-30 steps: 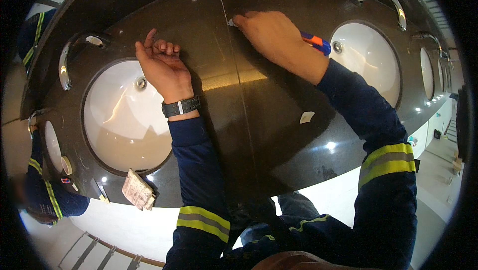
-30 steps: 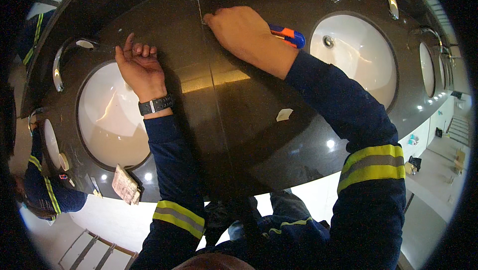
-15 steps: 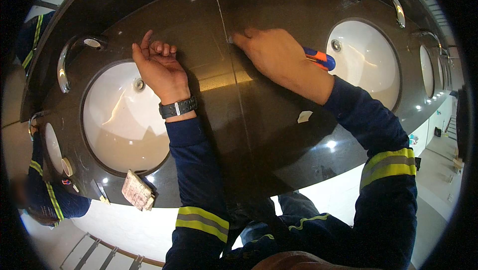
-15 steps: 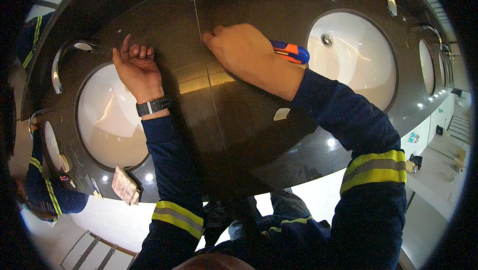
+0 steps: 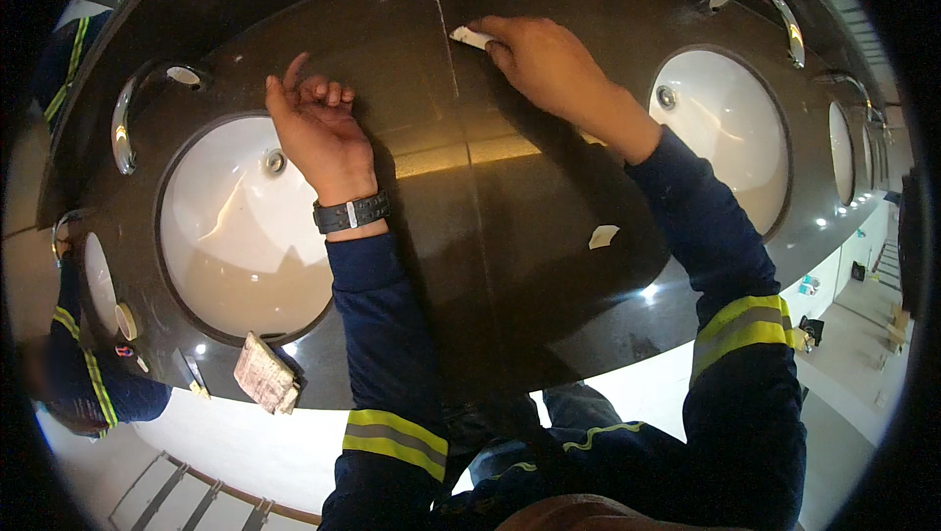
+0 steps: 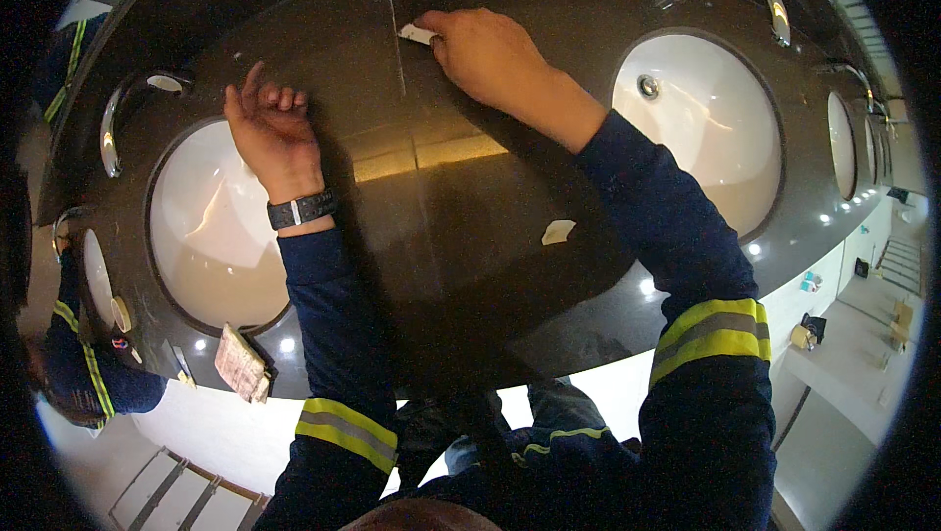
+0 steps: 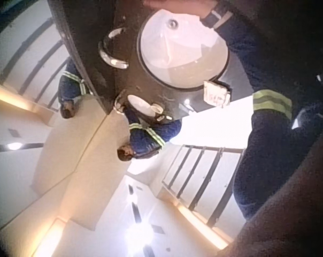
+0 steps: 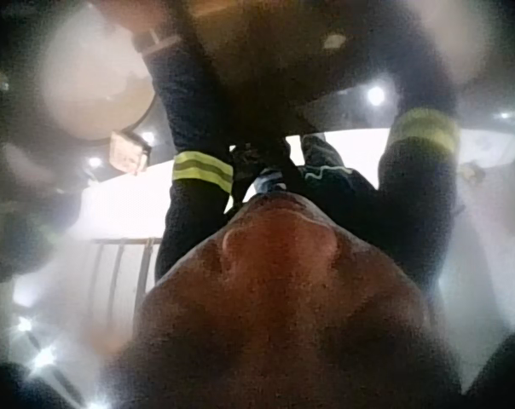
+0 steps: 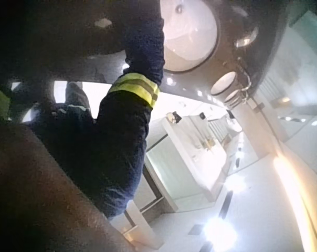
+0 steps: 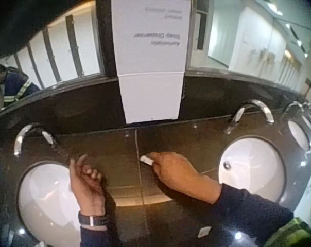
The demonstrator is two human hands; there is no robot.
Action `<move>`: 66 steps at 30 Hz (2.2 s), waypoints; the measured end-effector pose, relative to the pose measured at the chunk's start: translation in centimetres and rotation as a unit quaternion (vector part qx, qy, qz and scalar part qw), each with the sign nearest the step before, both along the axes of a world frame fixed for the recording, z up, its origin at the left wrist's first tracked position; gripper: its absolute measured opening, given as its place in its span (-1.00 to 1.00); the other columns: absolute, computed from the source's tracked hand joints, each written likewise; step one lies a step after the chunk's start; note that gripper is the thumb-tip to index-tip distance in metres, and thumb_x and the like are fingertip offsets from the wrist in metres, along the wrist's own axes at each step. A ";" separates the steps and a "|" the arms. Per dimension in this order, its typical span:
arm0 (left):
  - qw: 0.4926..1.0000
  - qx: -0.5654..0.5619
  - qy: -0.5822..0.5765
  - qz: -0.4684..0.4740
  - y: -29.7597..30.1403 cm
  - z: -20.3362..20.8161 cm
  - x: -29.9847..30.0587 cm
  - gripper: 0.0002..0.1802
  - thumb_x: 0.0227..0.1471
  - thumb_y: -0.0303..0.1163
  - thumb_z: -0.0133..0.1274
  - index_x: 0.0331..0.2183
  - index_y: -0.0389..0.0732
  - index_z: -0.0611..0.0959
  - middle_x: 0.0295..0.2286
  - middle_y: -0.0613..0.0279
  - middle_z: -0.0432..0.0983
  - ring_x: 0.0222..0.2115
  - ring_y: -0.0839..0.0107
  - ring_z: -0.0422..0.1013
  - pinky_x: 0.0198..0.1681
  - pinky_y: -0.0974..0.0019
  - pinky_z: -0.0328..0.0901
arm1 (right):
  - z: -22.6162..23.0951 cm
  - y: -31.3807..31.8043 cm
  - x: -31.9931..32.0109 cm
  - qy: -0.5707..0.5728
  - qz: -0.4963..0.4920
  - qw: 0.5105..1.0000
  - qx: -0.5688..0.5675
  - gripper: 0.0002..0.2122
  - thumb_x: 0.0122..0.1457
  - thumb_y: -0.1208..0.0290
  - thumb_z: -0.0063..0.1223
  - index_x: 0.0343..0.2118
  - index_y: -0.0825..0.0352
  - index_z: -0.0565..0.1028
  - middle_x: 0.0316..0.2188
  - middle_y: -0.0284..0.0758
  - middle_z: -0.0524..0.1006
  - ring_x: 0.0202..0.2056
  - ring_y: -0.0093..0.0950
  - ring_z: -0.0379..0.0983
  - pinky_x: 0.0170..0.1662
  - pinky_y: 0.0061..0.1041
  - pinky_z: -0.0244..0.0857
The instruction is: The person kneels at a bathroom vanity and uses a utility knife to scrape a white residue from the dark countertop surface. They repeatedly scrape along seams and edges, occasionally wiping the area with a cloth.
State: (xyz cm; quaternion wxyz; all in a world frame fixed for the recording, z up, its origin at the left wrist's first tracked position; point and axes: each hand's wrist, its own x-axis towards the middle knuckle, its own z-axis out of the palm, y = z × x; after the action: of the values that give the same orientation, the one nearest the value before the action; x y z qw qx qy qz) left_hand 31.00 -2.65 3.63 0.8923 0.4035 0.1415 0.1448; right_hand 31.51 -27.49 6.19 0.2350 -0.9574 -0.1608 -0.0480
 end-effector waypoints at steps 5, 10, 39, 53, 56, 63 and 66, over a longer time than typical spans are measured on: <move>1.000 -0.005 -0.003 -0.014 0.1 -0.2 0.1 -0.52 0.38 -0.03 -0.12 -0.06 -0.27 0.58 -0.53 0.36 0.28 -0.48 0.49 0.20 -0.31 0.31 0.18 | -0.6 0.0 1.2 -0.006 -0.003 0.997 0.076 -0.67 0.31 0.38 0.01 0.11 0.19 0.56 -0.21 -0.07 0.66 -0.19 -0.06 0.62 -0.04 -0.12 0.47; 1.000 -0.023 0.000 -0.001 0.4 -0.3 0.1 -0.54 0.37 -0.04 -0.10 -0.06 -0.27 0.58 -0.52 0.35 0.28 -0.48 0.49 0.20 -0.31 0.31 0.19 | 1.5 -0.7 -1.6 0.083 -0.017 0.992 0.091 -0.63 0.34 0.43 0.01 0.21 0.18 0.46 -0.29 -0.13 0.66 -0.22 -0.20 0.65 -0.08 -0.24 0.47; 0.806 0.291 -0.079 -0.510 -5.3 2.2 -2.6 -0.56 0.18 -0.19 0.24 -0.01 -0.24 0.59 -0.25 0.31 0.56 -0.25 0.60 0.42 -0.21 0.45 0.34 | -1.5 3.0 -5.7 0.082 -0.190 0.601 0.772 -0.51 0.40 0.40 0.07 0.37 0.21 0.30 -0.24 -0.40 0.52 -0.22 -0.65 0.44 -0.19 -0.65 0.38; 0.875 0.396 -0.034 -0.276 -13.2 0.7 -6.9 -0.44 0.06 -0.53 0.34 0.07 -0.22 0.47 -0.31 0.28 0.60 -0.38 0.61 0.49 -0.34 0.47 0.39 | -1.9 0.3 -4.8 0.058 -0.207 0.702 0.679 -0.49 0.36 0.44 0.09 0.36 0.29 0.30 -0.22 -0.32 0.60 -0.25 -0.62 0.49 -0.17 -0.59 0.41; 0.843 0.483 -0.020 -0.236 -10.9 1.8 -6.1 -0.59 0.13 -0.43 0.30 0.00 -0.23 0.58 -0.28 0.26 0.62 -0.37 0.57 0.50 -0.32 0.44 0.39 | -2.4 -0.7 -4.6 0.074 -0.199 0.733 0.646 -0.52 0.36 0.45 0.08 0.33 0.25 0.37 -0.25 -0.33 0.60 -0.27 -0.62 0.50 -0.19 -0.58 0.42; 0.950 0.246 0.049 0.185 4.7 -1.8 -0.6 -0.51 0.19 -0.17 0.18 0.07 -0.23 0.58 0.02 0.04 0.54 0.03 0.26 0.41 0.14 0.23 0.24 | -0.9 0.4 -5.8 0.077 -0.169 0.923 0.338 -0.59 0.34 0.35 0.07 0.24 0.19 0.49 -0.32 -0.15 0.63 -0.34 -0.33 0.58 -0.21 -0.37 0.46; 0.974 0.055 0.102 0.196 5.2 -1.8 -0.4 -0.45 0.23 -0.12 0.10 0.14 -0.22 0.50 0.14 0.05 0.43 0.16 0.21 0.28 0.25 0.12 0.14 | 0.3 1.1 -8.5 0.083 -0.113 0.970 0.197 -0.59 0.28 0.40 0.08 0.21 0.21 0.50 -0.26 0.03 0.61 -0.26 0.05 0.57 -0.15 -0.18 0.46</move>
State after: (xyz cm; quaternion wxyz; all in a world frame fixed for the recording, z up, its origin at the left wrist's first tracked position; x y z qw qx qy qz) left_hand 30.62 2.58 1.85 0.8040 0.4290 0.2997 0.2825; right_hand 22.97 -26.41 6.51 0.4249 -0.9047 -0.0190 -0.0253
